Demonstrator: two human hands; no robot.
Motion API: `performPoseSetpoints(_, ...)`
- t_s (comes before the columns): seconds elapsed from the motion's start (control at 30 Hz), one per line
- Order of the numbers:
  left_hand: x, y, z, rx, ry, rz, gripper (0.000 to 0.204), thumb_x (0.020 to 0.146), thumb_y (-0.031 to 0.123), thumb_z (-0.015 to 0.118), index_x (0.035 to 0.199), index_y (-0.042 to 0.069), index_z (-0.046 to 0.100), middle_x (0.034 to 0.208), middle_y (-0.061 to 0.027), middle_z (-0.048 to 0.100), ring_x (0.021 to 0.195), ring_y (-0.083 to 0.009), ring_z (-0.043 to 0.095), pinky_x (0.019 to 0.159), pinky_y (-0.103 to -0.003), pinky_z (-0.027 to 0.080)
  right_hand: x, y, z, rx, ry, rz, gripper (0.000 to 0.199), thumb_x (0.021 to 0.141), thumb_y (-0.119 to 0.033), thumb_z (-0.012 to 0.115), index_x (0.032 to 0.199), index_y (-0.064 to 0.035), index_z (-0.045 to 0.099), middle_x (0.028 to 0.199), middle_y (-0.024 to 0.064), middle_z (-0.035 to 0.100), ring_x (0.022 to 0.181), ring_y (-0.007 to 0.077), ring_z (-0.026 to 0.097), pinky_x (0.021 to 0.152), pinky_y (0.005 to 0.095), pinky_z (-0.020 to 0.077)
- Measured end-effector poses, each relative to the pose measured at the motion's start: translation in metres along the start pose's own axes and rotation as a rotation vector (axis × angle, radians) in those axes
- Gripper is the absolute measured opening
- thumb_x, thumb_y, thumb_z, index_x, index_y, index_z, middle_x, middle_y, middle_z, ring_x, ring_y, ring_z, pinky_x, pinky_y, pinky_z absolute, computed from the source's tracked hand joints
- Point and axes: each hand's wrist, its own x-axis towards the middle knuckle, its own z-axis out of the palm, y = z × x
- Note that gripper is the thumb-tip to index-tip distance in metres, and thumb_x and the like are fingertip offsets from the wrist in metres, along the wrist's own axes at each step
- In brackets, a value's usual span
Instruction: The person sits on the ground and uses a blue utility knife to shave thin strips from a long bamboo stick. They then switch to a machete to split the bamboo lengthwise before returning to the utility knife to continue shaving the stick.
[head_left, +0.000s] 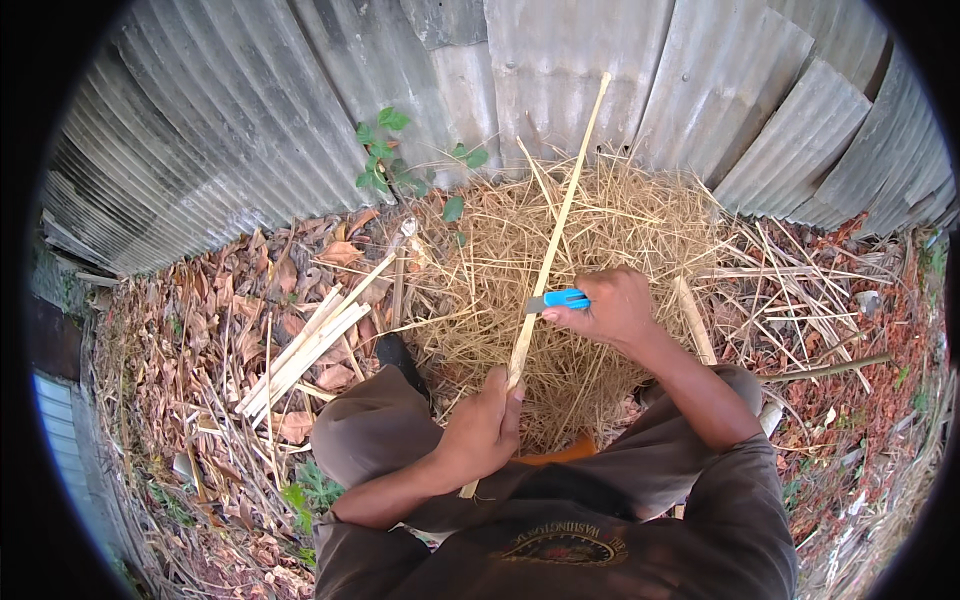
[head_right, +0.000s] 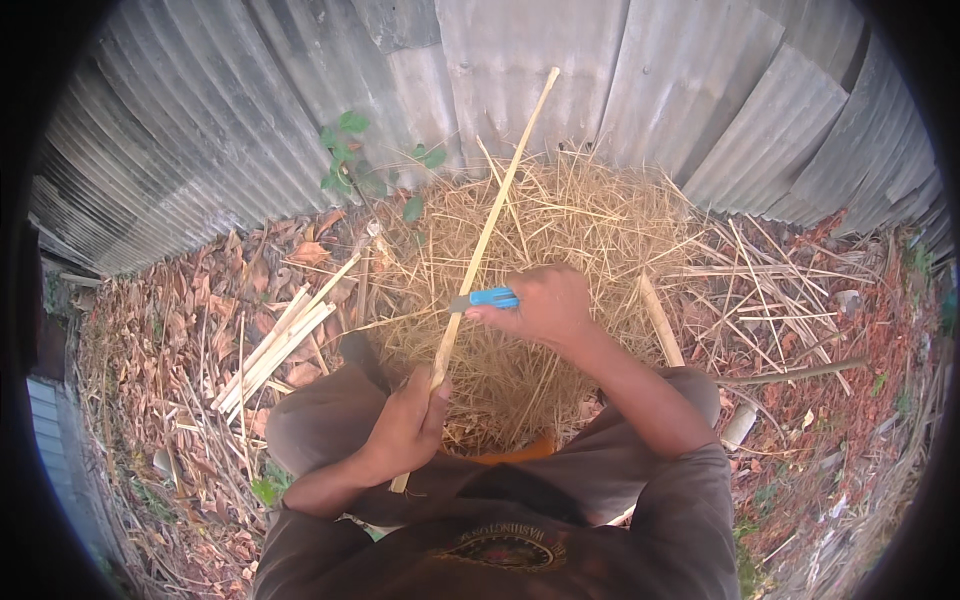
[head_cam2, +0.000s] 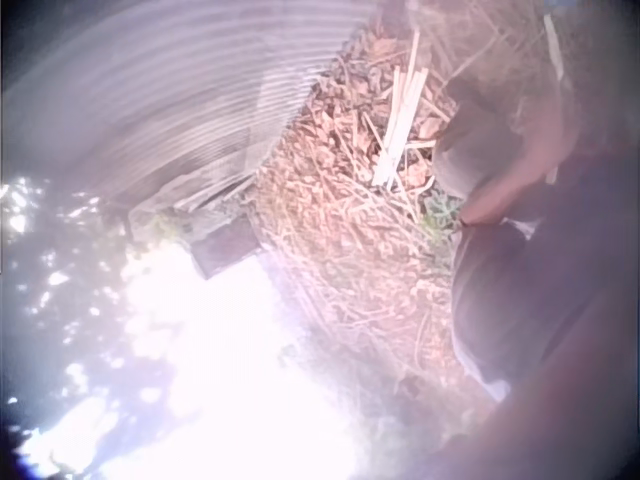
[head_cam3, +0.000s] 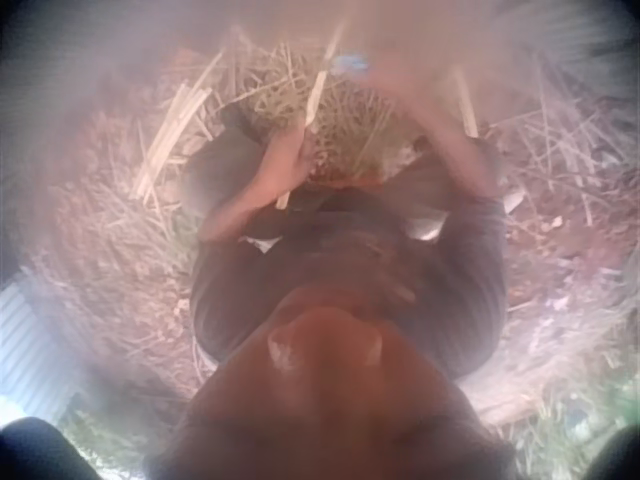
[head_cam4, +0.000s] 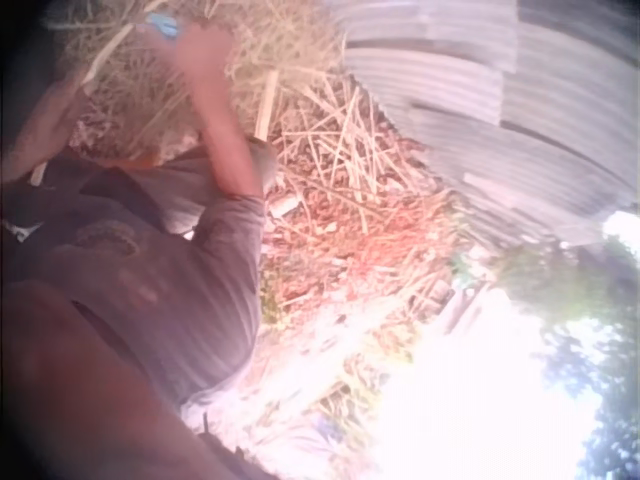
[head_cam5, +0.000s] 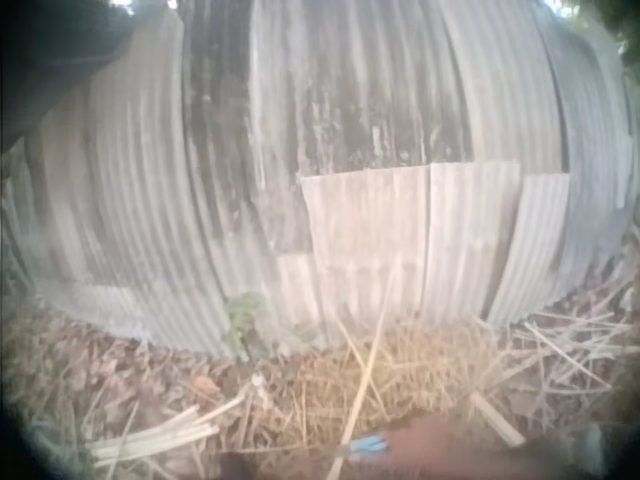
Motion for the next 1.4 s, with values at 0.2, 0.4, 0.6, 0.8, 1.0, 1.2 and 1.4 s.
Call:
performPoseSetpoints(0.2,0.0,0.001,-0.003,0.044,-0.008,-0.019,0.015,0.096,0.01,0.048,0.1,0.0,0.038,0.053,-0.0176,0.05,0.049,-0.0401,0.056,0.045,-0.05,0.04,0.015,0.013,-0.007,-0.037,-0.012,0.035,0.072,0.073,-0.079,0.056,0.046,-0.012,0.049,0.039,0.0043,0.045,0.034,0.0212,0.049,0.038,0.0342,0.0401)
performPoseSetpoints(0.4,-0.001,0.002,-0.007,0.168,-0.002,-0.061,0.014,0.096,0.011,0.048,0.102,0.001,0.04,0.055,-0.0194,0.052,0.051,-0.0429,0.056,0.046,-0.051,0.041,-0.01,-0.027,0.003,0.067,-0.058,-0.102,0.076,0.074,-0.084,0.048,0.045,-0.0145,0.044,0.037,0.0014,0.04,0.032,0.0185,0.046,0.036,0.0317,0.0359)
performPoseSetpoints(0.6,0.007,0.002,-0.007,0.304,0.033,-0.028,0.014,0.094,0.009,0.049,0.101,0.001,0.041,0.055,-0.0207,0.053,0.051,-0.0435,0.056,0.046,-0.052,0.043,0.005,-0.002,0.009,-0.02,0.016,-0.145,0.075,0.068,-0.085,0.053,0.046,-0.0137,0.048,0.041,0.0021,0.044,0.037,0.02,0.049,0.042,0.0358,0.0411)
performPoseSetpoints(0.8,0.013,0.004,-0.008,0.35,0.038,-0.027,0.014,0.095,0.011,0.048,0.1,0.0,0.041,0.054,-0.0205,0.053,0.051,-0.0433,0.056,0.048,-0.053,0.043,0.014,0.013,0.01,-0.081,0.074,-0.15,0.076,0.07,-0.085,0.051,0.047,-0.0132,0.049,0.042,0.0032,0.046,0.037,0.0207,0.05,0.043,0.0361,0.0426)
performPoseSetpoints(1.0,0.013,0.008,-0.002,0.335,0.002,-0.032,0.015,0.094,0.011,0.048,0.099,-0.001,0.041,0.053,-0.0205,0.053,0.051,-0.0435,0.056,0.048,-0.053,0.044,0.02,0.039,0.009,-0.138,0.041,0.061,0.078,0.073,-0.085,0.046,0.05,-0.0113,0.056,0.042,0.0038,0.048,0.038,0.0217,0.051,0.042,0.0369,0.0416)
performPoseSetpoints(1.2,-0.005,0.007,-0.002,0.31,-0.075,-0.006,0.015,0.094,0.012,0.049,0.101,0.0,0.042,0.053,-0.0199,0.053,0.049,-0.0425,0.056,0.047,-0.052,0.044,0.022,0.044,-0.023,-0.215,-0.182,0.29,0.079,0.082,-0.082,0.036,0.048,-0.0128,0.054,0.04,0.0029,0.047,0.037,0.0173,0.051,0.037,0.0334,0.0391)
performPoseSetpoints(1.4,-0.003,-0.004,0.0,0.487,-0.052,-0.019,0.015,0.092,0.01,0.051,0.102,0.0,0.044,0.053,-0.0175,0.055,0.047,-0.0383,0.057,0.044,-0.048,0.045,-0.011,0.003,-0.004,-0.072,-0.129,-0.014,0.075,0.075,-0.083,0.047,0.048,-0.014,0.048,0.041,0.0019,0.044,0.035,0.0187,0.047,0.041,0.0349,0.0397)
